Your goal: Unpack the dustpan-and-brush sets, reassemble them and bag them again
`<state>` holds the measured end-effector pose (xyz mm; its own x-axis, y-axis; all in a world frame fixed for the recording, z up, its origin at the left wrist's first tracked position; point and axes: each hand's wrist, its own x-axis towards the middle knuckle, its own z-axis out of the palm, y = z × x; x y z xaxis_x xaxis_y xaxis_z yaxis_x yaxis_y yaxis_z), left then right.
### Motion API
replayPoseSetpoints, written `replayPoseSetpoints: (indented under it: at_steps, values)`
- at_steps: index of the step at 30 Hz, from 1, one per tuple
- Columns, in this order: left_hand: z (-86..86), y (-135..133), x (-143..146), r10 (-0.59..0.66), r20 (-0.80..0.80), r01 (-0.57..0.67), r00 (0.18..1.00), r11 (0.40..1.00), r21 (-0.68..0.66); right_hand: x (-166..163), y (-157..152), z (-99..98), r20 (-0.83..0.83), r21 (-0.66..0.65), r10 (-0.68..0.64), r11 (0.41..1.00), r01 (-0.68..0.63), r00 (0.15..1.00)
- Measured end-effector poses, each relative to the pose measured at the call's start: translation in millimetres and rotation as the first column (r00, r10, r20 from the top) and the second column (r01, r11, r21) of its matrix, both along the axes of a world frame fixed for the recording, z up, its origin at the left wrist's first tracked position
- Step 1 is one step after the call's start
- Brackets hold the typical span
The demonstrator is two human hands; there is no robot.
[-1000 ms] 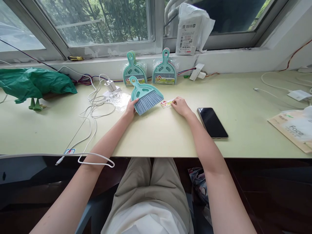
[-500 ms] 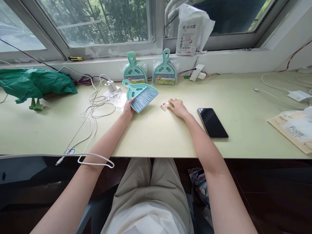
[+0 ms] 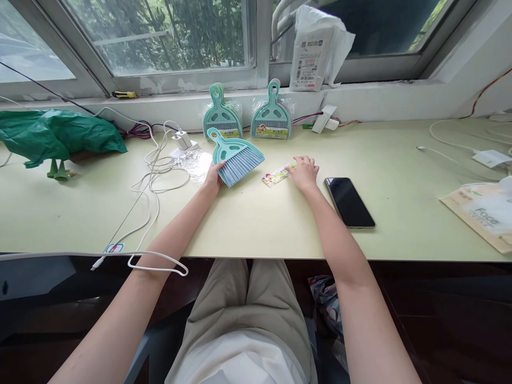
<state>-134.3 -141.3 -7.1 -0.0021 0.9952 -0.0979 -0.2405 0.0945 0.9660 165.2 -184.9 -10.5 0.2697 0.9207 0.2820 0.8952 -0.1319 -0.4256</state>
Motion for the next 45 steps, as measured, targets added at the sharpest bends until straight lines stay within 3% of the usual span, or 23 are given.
replayPoseSetpoints:
  at_steps: [2,5,11,13,15,17,19,21,25,29,33,36,45]
  values:
    - [-2.1,2,0,-0.01,-0.013,0.01,1.0,1.0,0.004,8,2,-2.1,-0.012,-0.063,-0.033,0.997,0.033,0.999]
    - [-2.6,1,0,-0.027,-0.038,0.027,0.999,1.0,0.005,13,5,-3.2,-0.054,-0.078,0.015,0.997,-0.019,0.998]
    - [3.2,-6,1,-0.055,-0.065,0.055,0.996,0.998,-0.001,1,0,7.3,-0.297,-0.068,0.232,0.962,-0.263,0.926]
    - [4.5,-7,3,-0.065,-0.072,0.066,0.995,0.998,0.013,-4,-6,16.4,-0.395,-0.105,0.359,0.897,-0.43,0.845]
    - [4.9,-7,4,-0.071,-0.076,0.073,0.995,0.997,0.024,-9,-13,26.8,-0.505,-0.176,0.452,0.78,-0.6,0.736]
    - [4.6,-7,5,-0.077,-0.082,0.079,0.994,0.997,0.021,-16,-20,35.9,-0.618,-0.216,0.482,0.656,-0.723,0.621]
    - [3.9,-6,6,-0.089,-0.096,0.091,0.991,0.996,0.022,-25,-26,41.1,-0.714,-0.167,0.474,0.599,-0.783,0.515]
    - [3.2,-6,6,-0.101,-0.113,0.106,0.988,0.994,0.041,-35,-28,41.8,-0.79,-0.045,0.443,0.647,-0.761,0.423]
    - [3.8,-9,10,-0.168,-0.095,0.175,0.981,0.982,0.066,-52,-25,33.8,-0.904,0.139,0.337,0.812,-0.567,0.262]
    - [5.8,-20,17,-0.257,-0.065,0.264,0.964,0.955,0.134,-58,-19,23.2,-0.942,0.132,0.233,0.917,-0.376,0.239]
    - [6.5,-28,23,-0.351,-0.073,0.358,0.933,0.922,0.146,-62,-16,18.3,-0.959,0.118,0.184,0.951,-0.286,0.217]
    - [6.3,-29,24,-0.359,-0.068,0.365,0.931,0.919,0.148,-64,-15,18.2,-0.953,0.104,0.171,0.961,-0.258,0.25]
    - [2.8,-24,21,-0.363,-0.111,0.379,0.925,0.904,0.199,-67,-13,14.4,-0.873,0.062,0.143,0.981,-0.183,0.467]
